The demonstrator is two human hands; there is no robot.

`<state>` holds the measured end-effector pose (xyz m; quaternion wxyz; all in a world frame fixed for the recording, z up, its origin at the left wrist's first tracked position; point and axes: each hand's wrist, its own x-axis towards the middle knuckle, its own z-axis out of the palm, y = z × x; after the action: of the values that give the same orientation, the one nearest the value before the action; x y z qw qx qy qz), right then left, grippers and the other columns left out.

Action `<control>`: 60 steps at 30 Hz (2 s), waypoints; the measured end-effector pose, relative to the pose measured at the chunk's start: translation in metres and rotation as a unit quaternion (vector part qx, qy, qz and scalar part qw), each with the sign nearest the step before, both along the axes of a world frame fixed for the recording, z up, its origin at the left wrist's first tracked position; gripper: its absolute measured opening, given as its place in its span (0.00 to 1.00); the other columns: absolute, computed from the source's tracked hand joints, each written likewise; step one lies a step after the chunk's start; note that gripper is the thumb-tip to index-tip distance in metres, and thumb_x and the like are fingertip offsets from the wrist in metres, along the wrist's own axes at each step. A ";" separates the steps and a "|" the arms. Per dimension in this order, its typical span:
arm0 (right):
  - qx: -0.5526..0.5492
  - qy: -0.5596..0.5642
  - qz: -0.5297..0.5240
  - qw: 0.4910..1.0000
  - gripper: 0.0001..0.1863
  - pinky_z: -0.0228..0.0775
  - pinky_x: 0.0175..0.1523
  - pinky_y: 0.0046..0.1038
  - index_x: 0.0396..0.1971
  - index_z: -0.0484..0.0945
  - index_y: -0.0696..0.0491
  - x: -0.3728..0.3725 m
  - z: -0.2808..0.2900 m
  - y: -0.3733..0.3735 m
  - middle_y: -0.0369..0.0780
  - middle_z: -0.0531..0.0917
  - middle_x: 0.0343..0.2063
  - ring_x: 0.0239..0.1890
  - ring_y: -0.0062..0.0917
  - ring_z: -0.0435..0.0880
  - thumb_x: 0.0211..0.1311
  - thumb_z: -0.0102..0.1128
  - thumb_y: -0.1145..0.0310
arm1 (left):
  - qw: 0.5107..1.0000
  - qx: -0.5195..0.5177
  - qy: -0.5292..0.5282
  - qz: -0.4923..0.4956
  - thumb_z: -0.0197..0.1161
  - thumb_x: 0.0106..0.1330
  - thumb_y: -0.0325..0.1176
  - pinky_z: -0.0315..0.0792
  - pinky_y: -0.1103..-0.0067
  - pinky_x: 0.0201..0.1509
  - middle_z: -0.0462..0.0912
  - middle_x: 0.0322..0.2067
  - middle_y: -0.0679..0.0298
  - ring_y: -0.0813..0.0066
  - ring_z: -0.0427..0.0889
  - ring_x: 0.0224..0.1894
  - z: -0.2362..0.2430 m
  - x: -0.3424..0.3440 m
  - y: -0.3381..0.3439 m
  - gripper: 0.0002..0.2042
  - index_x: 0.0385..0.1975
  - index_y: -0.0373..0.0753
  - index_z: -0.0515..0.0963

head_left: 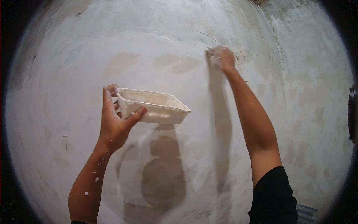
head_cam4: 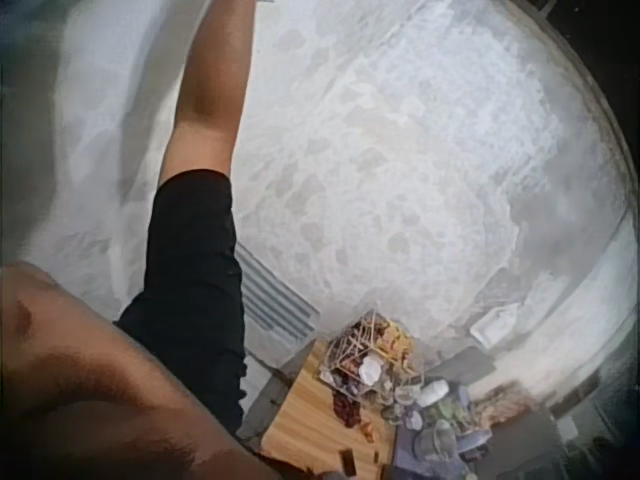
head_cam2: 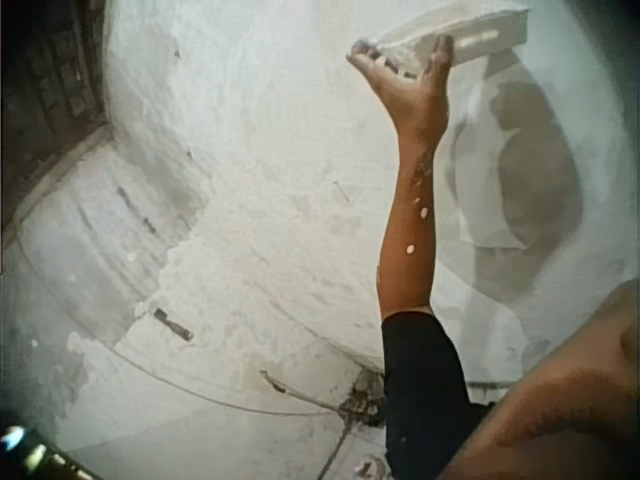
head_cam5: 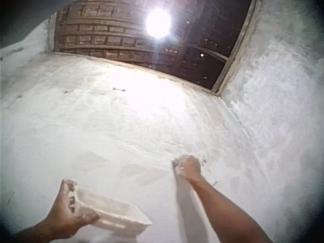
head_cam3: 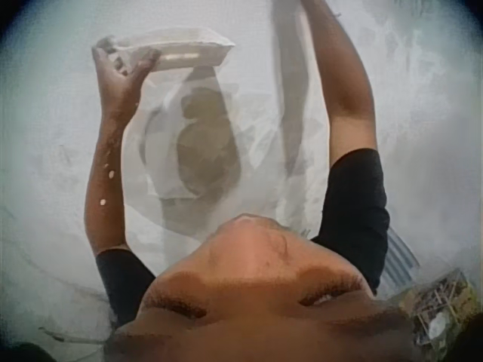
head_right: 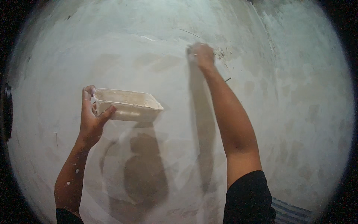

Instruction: Patching cracks and holes in a wall with spackle or putty using a putty knife.

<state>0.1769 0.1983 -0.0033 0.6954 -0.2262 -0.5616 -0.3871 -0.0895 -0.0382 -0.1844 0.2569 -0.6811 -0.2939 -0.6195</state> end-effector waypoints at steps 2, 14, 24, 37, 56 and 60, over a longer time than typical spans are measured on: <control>0.160 -0.139 0.124 0.969 0.09 0.74 0.41 0.40 0.30 0.81 0.55 -0.026 -0.024 -0.008 0.47 0.83 0.31 0.35 0.43 0.81 0.49 0.57 0.69 | 0.999 0.013 -0.034 0.021 0.69 0.54 0.38 0.76 0.70 0.52 0.66 0.46 0.52 0.61 0.74 0.50 -0.009 -0.005 -0.013 0.36 0.56 0.38 0.51; 0.140 -0.052 0.094 0.984 0.09 0.74 0.39 0.39 0.30 0.81 0.55 0.112 0.002 0.038 0.46 0.83 0.30 0.34 0.41 0.82 0.58 0.52 0.70 | 0.996 -0.023 -0.073 0.054 0.70 0.53 0.41 0.76 0.71 0.52 0.62 0.51 0.52 0.62 0.73 0.51 0.014 0.116 0.015 0.39 0.58 0.38 0.50; 0.200 -0.260 0.149 0.933 0.06 0.73 0.38 0.40 0.26 0.79 0.54 -0.002 -0.062 0.038 0.48 0.82 0.28 0.30 0.43 0.80 0.47 0.57 0.70 | 0.994 0.015 -0.061 0.089 0.68 0.55 0.42 0.69 0.69 0.58 0.62 0.51 0.52 0.62 0.69 0.55 0.006 0.114 0.025 0.39 0.60 0.36 0.50; -0.084 0.012 0.136 0.987 0.13 0.73 0.47 0.44 0.41 0.80 0.48 0.089 0.002 0.076 0.49 0.82 0.38 0.40 0.43 0.81 0.62 0.51 0.59 | 0.984 0.084 -0.052 0.150 0.68 0.56 0.43 0.77 0.71 0.50 0.61 0.47 0.53 0.60 0.73 0.51 -0.002 0.130 0.017 0.34 0.53 0.37 0.53; 0.059 -0.312 0.170 0.933 0.11 0.76 0.36 0.36 0.37 0.81 0.52 -0.002 -0.059 0.055 0.45 0.83 0.32 0.32 0.39 0.83 0.53 0.57 0.69 | 0.989 0.017 -0.072 0.130 0.67 0.54 0.48 0.68 0.64 0.60 0.60 0.52 0.47 0.56 0.67 0.58 0.010 0.102 0.033 0.43 0.62 0.37 0.47; 0.039 -0.147 0.126 0.980 0.12 0.75 0.41 0.40 0.40 0.80 0.51 0.035 -0.018 0.063 0.48 0.83 0.30 0.34 0.45 0.82 0.63 0.51 0.63 | 0.992 0.012 -0.051 0.118 0.68 0.53 0.48 0.72 0.66 0.58 0.61 0.48 0.50 0.57 0.68 0.56 0.011 0.107 0.022 0.41 0.58 0.38 0.48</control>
<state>0.2121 0.2615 -0.0212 0.6568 -0.0676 -0.6661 -0.3469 0.0173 -0.0161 -0.1736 0.3213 -0.6062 -0.3770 -0.6222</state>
